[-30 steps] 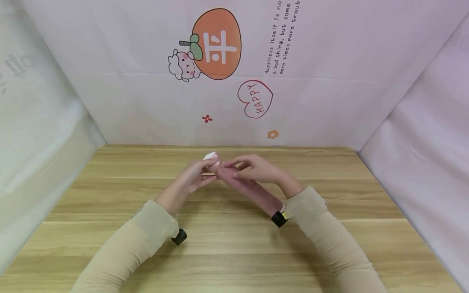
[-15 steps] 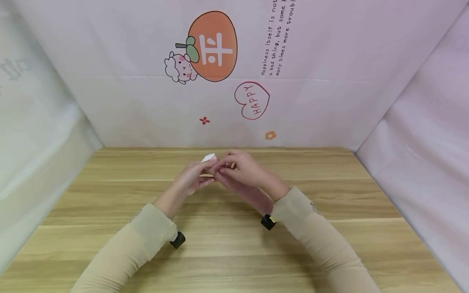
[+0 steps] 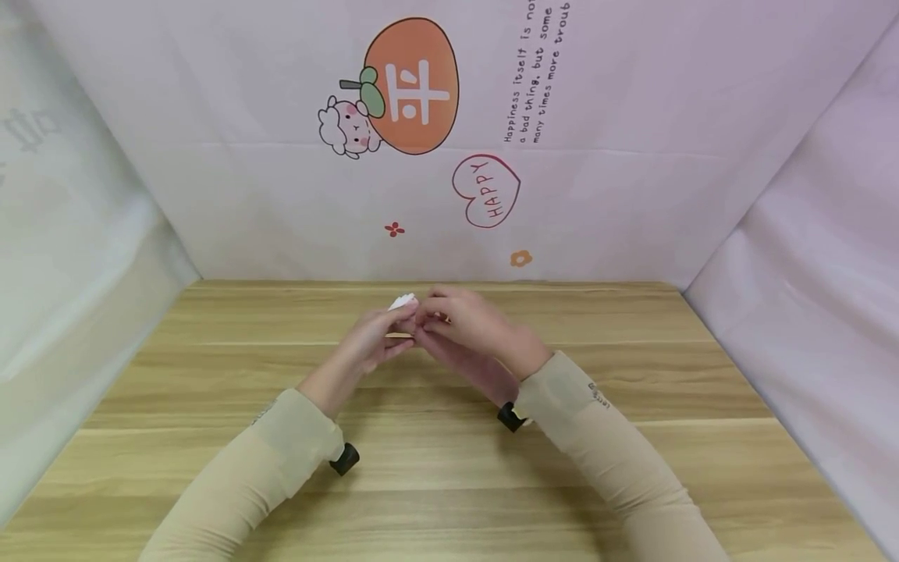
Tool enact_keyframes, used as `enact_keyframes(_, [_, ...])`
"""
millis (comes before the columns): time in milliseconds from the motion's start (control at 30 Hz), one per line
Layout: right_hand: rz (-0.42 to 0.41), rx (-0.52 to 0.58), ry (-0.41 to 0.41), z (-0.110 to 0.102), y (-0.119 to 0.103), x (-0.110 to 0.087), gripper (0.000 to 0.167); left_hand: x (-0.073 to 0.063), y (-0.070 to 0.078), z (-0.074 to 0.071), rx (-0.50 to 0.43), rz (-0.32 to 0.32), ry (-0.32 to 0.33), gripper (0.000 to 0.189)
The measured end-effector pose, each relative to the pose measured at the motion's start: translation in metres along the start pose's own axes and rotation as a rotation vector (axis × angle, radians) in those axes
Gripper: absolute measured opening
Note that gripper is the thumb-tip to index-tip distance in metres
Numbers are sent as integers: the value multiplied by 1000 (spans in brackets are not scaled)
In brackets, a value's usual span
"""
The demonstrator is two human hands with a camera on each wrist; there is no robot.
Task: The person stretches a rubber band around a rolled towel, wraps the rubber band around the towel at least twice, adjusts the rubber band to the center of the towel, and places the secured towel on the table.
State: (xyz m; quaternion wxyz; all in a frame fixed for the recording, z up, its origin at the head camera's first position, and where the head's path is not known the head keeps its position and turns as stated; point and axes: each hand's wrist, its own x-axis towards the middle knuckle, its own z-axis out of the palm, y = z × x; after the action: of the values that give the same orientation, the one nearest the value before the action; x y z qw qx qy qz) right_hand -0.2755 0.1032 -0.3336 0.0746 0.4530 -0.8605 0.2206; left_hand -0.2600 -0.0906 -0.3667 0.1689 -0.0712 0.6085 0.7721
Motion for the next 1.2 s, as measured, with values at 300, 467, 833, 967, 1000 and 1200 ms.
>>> enact_keyframes(300, [0,-58,-113,-9,-4,6,7,-1,1,1,9,-6,-4,21])
enact_keyframes(467, [4,-36,-184,-13,-5,12,10,-1,0,1,5,1,-13,19])
enact_keyframes(833, [2,-14,-181,-12,-1,13,8,2,0,-1,14,9,-35,22])
enact_keyframes(967, [-11,-14,-177,-11,0,13,9,2,0,-1,19,8,-34,21])
enact_keyframes(1000, [-10,-15,-180,-11,1,13,10,2,0,-1,19,8,-34,21])
enact_keyframes(1200, [30,-9,-230,-14,-1,15,10,3,-1,1,21,7,-36,18])
